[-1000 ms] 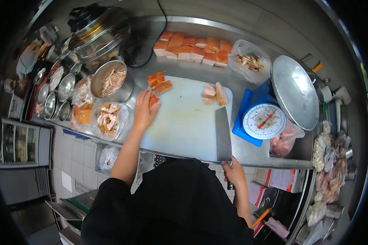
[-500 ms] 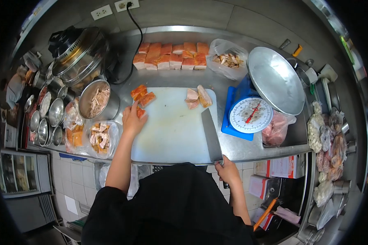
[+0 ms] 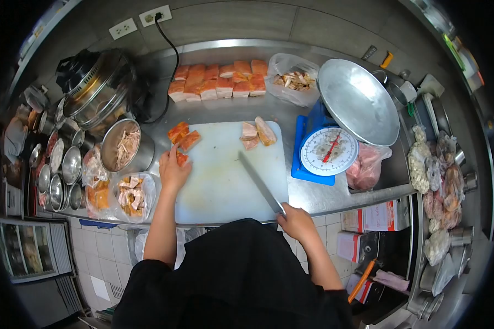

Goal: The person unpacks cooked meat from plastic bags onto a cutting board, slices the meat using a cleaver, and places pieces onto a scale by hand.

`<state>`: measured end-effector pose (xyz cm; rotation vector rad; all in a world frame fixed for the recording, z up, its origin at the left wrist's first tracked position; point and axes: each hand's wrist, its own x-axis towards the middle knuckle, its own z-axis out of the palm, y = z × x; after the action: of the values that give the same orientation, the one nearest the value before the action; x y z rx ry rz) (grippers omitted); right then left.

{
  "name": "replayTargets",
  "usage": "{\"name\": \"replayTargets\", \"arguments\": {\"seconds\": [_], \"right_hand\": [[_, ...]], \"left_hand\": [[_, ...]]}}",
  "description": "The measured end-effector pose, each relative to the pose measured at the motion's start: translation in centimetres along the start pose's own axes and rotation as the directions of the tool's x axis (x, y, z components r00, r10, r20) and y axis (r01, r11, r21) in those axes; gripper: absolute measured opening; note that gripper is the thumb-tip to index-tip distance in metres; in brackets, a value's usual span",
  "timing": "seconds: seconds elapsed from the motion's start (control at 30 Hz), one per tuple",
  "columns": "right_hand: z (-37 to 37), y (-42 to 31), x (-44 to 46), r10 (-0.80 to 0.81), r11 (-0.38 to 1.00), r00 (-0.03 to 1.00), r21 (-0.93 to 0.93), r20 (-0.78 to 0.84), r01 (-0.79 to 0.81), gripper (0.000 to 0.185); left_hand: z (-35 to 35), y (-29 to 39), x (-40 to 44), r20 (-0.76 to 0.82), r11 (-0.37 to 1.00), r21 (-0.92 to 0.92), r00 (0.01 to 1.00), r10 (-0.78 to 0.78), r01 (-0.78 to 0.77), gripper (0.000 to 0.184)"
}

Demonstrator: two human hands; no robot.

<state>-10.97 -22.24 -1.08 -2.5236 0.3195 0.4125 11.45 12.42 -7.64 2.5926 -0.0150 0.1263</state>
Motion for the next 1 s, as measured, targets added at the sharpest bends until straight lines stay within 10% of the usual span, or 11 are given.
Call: {"name": "replayTargets", "arguments": {"seconds": [0.2, 0.5, 0.67, 1.0], "right_hand": [[-1.8, -1.8, 6.0, -0.167, 0.972, 0.972, -0.138, 0.166, 0.190, 0.037], [-4.8, -1.3, 6.4, 0.174, 0.958, 0.954, 0.183, 0.244, -0.222, 0.037], [-1.4, 1.6, 6.3, -0.045, 0.998, 0.999, 0.054, -0.006, 0.045, 0.032], [-1.0, 1.0, 5.6, -0.040, 0.999, 0.998, -0.009, -0.046, 0.040, 0.035]], "left_hand": [[0.1, -0.2, 0.0, 0.015, 1.000, -0.002, 1.000, -0.009, 0.009, 0.082], [0.2, -0.2, -0.1, -0.001, 1.000, 0.011, 1.000, -0.023, 0.023, 0.083], [0.7, -0.8, 0.1, -0.028, 1.000, -0.009, 1.000, 0.004, -0.004, 0.082], [0.4, -0.3, 0.1, -0.022, 1.000, 0.013, 0.999, -0.028, 0.028, 0.082]]}}
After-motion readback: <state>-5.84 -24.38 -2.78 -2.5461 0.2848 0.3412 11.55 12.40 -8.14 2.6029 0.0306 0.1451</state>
